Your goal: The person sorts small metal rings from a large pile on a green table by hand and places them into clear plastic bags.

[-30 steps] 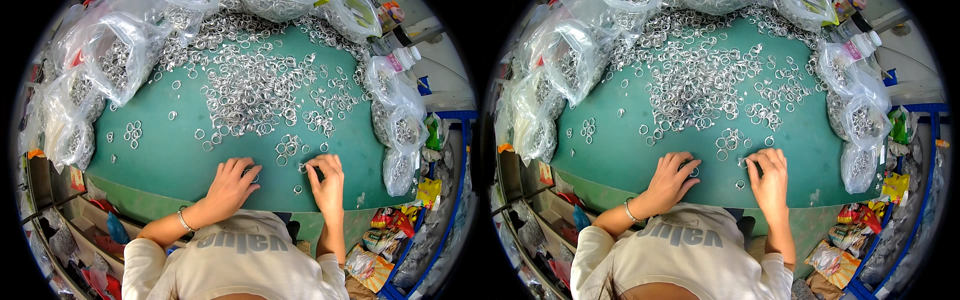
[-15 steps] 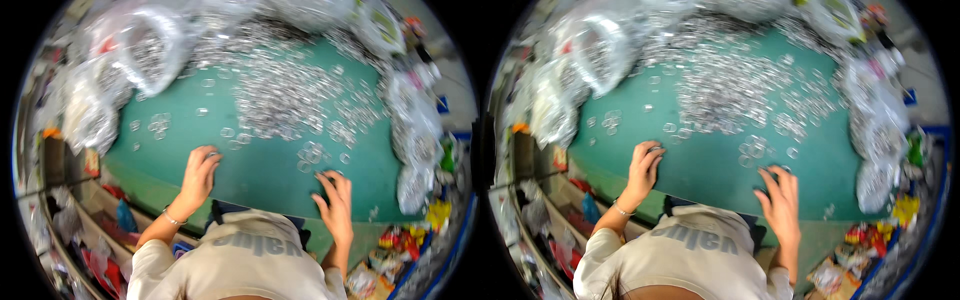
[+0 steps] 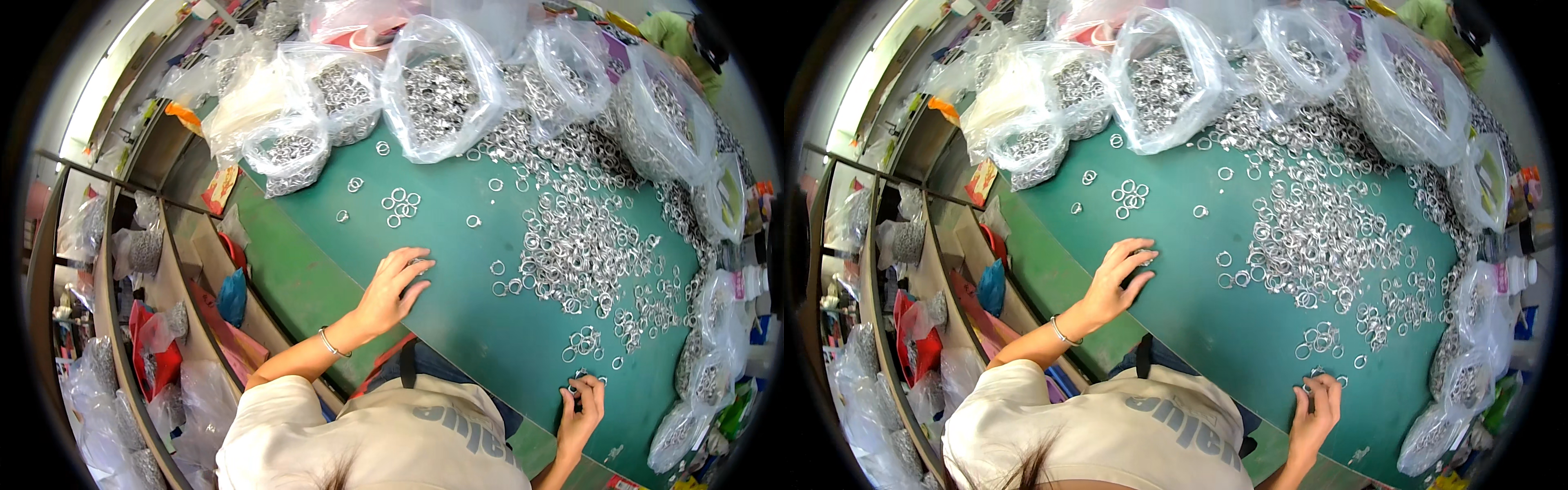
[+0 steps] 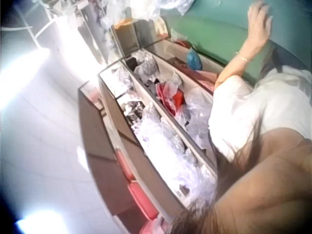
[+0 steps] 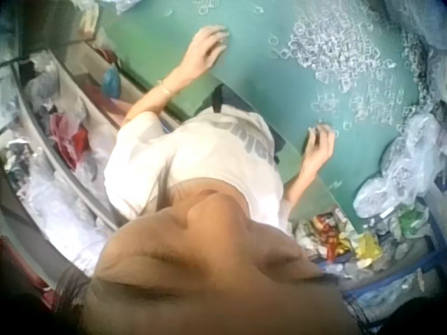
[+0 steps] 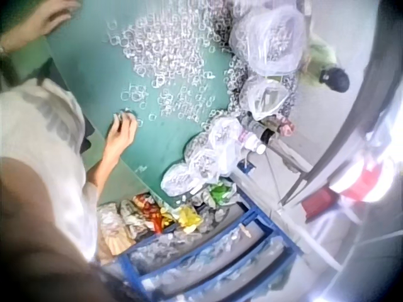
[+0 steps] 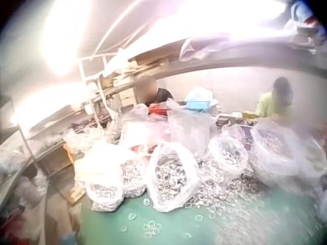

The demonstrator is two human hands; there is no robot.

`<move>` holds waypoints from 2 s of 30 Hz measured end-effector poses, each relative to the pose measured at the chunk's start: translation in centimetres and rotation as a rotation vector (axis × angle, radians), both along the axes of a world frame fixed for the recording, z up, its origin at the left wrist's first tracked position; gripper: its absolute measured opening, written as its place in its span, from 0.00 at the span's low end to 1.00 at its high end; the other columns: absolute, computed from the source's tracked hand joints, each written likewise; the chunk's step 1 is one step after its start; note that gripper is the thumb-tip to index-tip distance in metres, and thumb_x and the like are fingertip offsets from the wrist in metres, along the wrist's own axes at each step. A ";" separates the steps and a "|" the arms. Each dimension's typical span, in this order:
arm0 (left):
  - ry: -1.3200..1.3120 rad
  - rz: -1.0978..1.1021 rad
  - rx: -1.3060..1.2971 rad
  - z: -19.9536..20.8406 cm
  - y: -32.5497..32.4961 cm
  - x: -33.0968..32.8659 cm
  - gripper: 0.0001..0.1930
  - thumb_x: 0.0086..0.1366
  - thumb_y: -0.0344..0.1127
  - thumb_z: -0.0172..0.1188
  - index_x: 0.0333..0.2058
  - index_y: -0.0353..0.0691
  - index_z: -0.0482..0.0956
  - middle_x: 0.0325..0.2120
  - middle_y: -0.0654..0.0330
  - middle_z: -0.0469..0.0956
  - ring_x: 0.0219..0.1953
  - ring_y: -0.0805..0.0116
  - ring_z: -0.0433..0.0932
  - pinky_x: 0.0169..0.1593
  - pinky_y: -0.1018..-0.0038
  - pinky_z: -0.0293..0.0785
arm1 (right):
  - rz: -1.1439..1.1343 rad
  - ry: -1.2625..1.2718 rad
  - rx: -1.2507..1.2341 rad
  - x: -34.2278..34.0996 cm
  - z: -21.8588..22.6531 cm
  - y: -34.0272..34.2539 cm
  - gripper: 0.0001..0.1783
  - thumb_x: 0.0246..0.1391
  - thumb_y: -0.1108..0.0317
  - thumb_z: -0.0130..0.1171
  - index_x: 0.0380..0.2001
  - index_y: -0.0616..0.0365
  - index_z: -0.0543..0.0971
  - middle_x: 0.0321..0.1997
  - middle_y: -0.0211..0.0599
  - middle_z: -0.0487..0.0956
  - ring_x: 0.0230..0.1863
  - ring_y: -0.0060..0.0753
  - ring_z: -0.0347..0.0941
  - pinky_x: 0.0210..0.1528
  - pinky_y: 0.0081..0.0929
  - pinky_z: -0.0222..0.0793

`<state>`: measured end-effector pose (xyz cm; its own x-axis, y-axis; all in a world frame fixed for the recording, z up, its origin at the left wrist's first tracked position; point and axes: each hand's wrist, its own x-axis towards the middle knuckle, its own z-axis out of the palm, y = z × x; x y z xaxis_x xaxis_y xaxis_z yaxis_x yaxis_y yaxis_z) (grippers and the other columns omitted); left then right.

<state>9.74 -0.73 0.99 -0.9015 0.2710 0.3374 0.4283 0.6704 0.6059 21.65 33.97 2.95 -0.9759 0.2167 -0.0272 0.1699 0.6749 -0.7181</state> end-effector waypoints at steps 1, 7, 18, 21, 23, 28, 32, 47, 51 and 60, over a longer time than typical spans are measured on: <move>0.012 0.041 -0.011 0.4 -0.1 0.0 0.21 0.53 0.24 0.63 0.47 0.36 0.72 0.49 0.51 0.70 0.52 0.52 0.68 0.54 0.62 0.66 | -0.013 -0.026 -0.002 0.0 0.0 0.0 0.15 0.38 0.85 0.64 0.33 0.65 0.77 0.37 0.39 0.71 0.32 0.33 0.68 0.29 0.26 0.64; 0.036 0.230 -0.076 1.1 -3.8 -4.5 0.26 0.54 0.24 0.61 0.54 0.36 0.68 0.57 0.49 0.64 0.60 0.48 0.61 0.61 0.60 0.61 | -0.006 0.111 0.112 0.0 0.1 -0.1 0.12 0.42 0.82 0.63 0.33 0.64 0.77 0.36 0.39 0.70 0.33 0.35 0.67 0.30 0.27 0.63; -0.165 -0.068 -0.151 -1.0 -6.1 -7.0 0.25 0.61 0.30 0.57 0.58 0.41 0.65 0.62 0.56 0.60 0.66 0.51 0.53 0.68 0.55 0.48 | 0.013 0.228 0.116 -0.2 0.4 -0.8 0.04 0.50 0.81 0.56 0.31 0.66 0.77 0.32 0.38 0.72 0.26 0.28 0.65 0.24 0.23 0.59; -0.185 0.036 -0.001 0.0 -6.1 -4.9 0.24 0.58 0.28 0.60 0.55 0.39 0.68 0.61 0.55 0.61 0.66 0.50 0.52 0.68 0.55 0.49 | 0.026 0.210 0.130 -0.6 0.5 -1.0 0.03 0.50 0.81 0.56 0.31 0.66 0.77 0.32 0.38 0.73 0.26 0.28 0.65 0.24 0.23 0.59; -0.072 0.144 -0.004 -0.1 -5.9 -4.3 0.23 0.57 0.30 0.61 0.53 0.40 0.70 0.57 0.55 0.65 0.63 0.52 0.57 0.65 0.57 0.53 | 0.058 0.208 0.113 -1.0 0.7 -1.4 0.04 0.50 0.81 0.56 0.31 0.66 0.76 0.33 0.40 0.73 0.28 0.32 0.67 0.27 0.25 0.63; -0.024 0.199 -0.293 1.3 -5.9 -4.6 0.18 0.56 0.32 0.64 0.47 0.41 0.75 0.40 0.59 0.70 0.46 0.62 0.67 0.49 0.65 0.60 | 0.082 0.210 0.113 -1.7 1.3 -2.4 0.03 0.50 0.81 0.56 0.31 0.66 0.76 0.33 0.41 0.74 0.29 0.34 0.68 0.28 0.26 0.63; -0.045 0.149 -0.273 0.7 -5.6 -5.8 0.10 0.56 0.33 0.63 0.37 0.40 0.77 0.33 0.62 0.68 0.38 0.65 0.67 0.42 0.68 0.59 | 0.075 0.251 0.146 -1.4 1.0 -2.2 0.03 0.50 0.81 0.55 0.30 0.66 0.77 0.31 0.39 0.74 0.28 0.32 0.67 0.27 0.25 0.61; 0.029 0.264 -0.058 0.6 -5.4 -9.3 0.09 0.55 0.31 0.64 0.29 0.35 0.74 0.31 0.54 0.71 0.37 0.54 0.70 0.41 0.63 0.66 | 0.082 0.245 0.226 -1.4 2.7 -2.9 0.03 0.51 0.76 0.59 0.30 0.65 0.79 0.30 0.48 0.78 0.31 0.50 0.73 0.39 0.39 0.69; 0.103 0.367 -0.082 0.3 -8.4 -13.4 0.10 0.53 0.31 0.65 0.29 0.33 0.74 0.30 0.52 0.71 0.37 0.52 0.71 0.42 0.62 0.68 | 0.080 0.250 0.205 -1.5 2.6 -3.0 0.03 0.51 0.76 0.59 0.29 0.65 0.79 0.30 0.48 0.78 0.31 0.50 0.73 0.39 0.38 0.69; 0.042 0.382 -0.005 -0.3 -10.1 -16.5 0.13 0.54 0.33 0.66 0.33 0.34 0.74 0.33 0.53 0.72 0.41 0.54 0.71 0.47 0.65 0.67 | 0.073 0.259 0.230 -1.2 2.2 -2.6 0.04 0.51 0.75 0.60 0.29 0.65 0.79 0.30 0.48 0.78 0.31 0.51 0.73 0.39 0.39 0.70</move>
<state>-6.79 -10.85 0.71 -0.9233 -0.0799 0.3757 0.1715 0.7895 0.5893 20.44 31.37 5.14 -0.9571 0.1179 0.2648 -0.0525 0.8279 -0.5585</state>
